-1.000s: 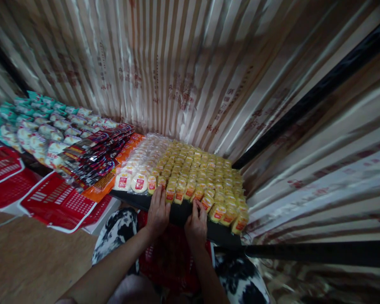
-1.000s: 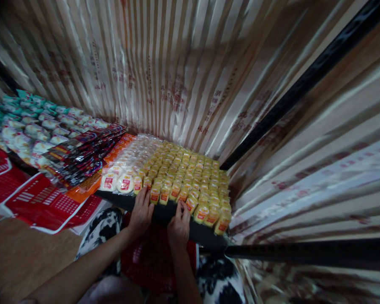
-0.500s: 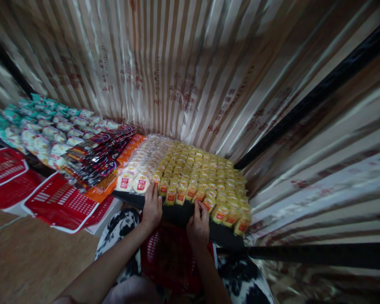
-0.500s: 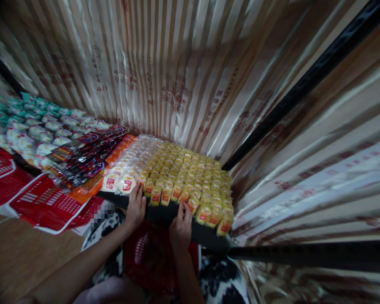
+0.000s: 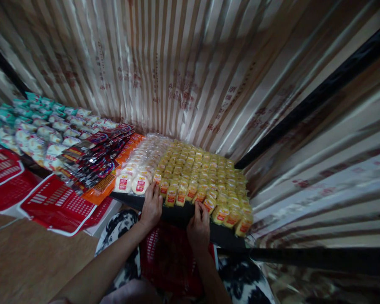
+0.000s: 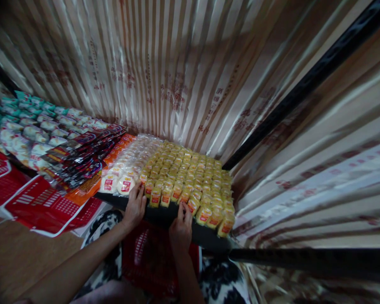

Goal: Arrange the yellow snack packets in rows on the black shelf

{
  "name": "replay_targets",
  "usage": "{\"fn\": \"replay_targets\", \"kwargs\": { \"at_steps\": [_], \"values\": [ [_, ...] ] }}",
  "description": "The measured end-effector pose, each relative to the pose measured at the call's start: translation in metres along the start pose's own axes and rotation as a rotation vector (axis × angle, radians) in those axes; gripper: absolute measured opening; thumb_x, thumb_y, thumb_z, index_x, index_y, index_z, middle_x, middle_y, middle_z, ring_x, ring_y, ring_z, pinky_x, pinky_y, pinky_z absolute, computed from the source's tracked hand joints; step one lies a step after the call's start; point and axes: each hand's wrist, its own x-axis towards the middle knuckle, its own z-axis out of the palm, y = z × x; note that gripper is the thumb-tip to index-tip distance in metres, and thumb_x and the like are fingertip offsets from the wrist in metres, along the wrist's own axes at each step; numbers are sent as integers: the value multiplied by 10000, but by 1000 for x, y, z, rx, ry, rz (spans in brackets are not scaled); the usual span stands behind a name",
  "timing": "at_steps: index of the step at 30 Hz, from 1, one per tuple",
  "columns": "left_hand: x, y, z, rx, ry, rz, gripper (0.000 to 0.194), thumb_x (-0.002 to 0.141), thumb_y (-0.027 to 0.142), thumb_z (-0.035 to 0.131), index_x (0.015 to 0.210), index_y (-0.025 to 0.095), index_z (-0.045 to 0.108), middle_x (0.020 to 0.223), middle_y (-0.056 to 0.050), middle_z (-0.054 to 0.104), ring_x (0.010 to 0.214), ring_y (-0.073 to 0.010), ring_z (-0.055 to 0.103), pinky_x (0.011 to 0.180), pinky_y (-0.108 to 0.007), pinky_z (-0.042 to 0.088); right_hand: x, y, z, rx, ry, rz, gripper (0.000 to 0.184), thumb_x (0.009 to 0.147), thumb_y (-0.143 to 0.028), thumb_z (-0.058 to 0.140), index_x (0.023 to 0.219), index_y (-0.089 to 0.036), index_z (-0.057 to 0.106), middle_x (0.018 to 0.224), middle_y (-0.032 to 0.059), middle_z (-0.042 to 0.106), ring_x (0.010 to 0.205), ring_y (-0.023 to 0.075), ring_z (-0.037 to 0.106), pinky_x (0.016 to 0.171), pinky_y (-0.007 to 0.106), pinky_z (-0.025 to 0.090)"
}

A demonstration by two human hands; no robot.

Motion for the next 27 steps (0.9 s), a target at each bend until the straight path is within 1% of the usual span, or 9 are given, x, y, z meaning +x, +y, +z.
{"fn": "replay_targets", "kwargs": {
  "at_steps": [5, 11, 16, 21, 24, 27],
  "values": [
    [4, -4, 1, -10, 22, -1, 393, 919, 237, 303, 1255, 86, 439, 1282, -173, 418, 1234, -249, 364, 1038, -463, 347, 0, 0, 0, -15, 1, -2, 528, 812, -58, 298, 1327, -140, 379, 1221, 162, 456, 1172, 233, 430, 937, 447, 436],
    [2, -6, 2, 9, 16, 31, 395, 916, 229, 306, 1274, 100, 413, 1320, -171, 387, 1254, -255, 342, 1038, -478, 344, -2, 2, 2, 8, -2, 7, 524, 818, -75, 285, 1328, -144, 384, 1234, 161, 447, 1179, 236, 419, 938, 454, 433],
    [2, -5, -1, -12, 9, 19, 395, 920, 235, 303, 1278, 103, 402, 1307, -162, 399, 1250, -245, 348, 1045, -472, 340, -2, 2, 2, 9, -9, 25, 543, 796, -70, 297, 1324, -149, 396, 1240, 150, 444, 1189, 236, 411, 963, 453, 416],
    [3, -5, 0, -21, 6, 24, 405, 927, 244, 286, 1302, 121, 377, 1326, -149, 392, 1261, -239, 342, 1048, -467, 338, -2, 3, 3, -7, -21, 25, 534, 780, -62, 307, 1299, -119, 422, 1224, 158, 453, 1182, 234, 410, 949, 433, 426],
    [5, -4, 0, -3, -12, 48, 408, 927, 242, 281, 1302, 111, 374, 1323, -151, 397, 1265, -235, 342, 1053, -455, 338, -2, 3, 4, -14, -16, 30, 520, 778, -61, 309, 1281, -95, 437, 1217, 166, 457, 1183, 234, 408, 948, 426, 425],
    [6, -4, -1, 15, -31, 78, 415, 925, 241, 287, 1307, 94, 358, 1335, -158, 387, 1282, -235, 320, 1063, -449, 325, -2, 3, 5, 2, -2, 33, 516, 785, -62, 305, 1281, -106, 439, 1222, 159, 455, 1178, 229, 414, 953, 427, 419]
  ]
}}
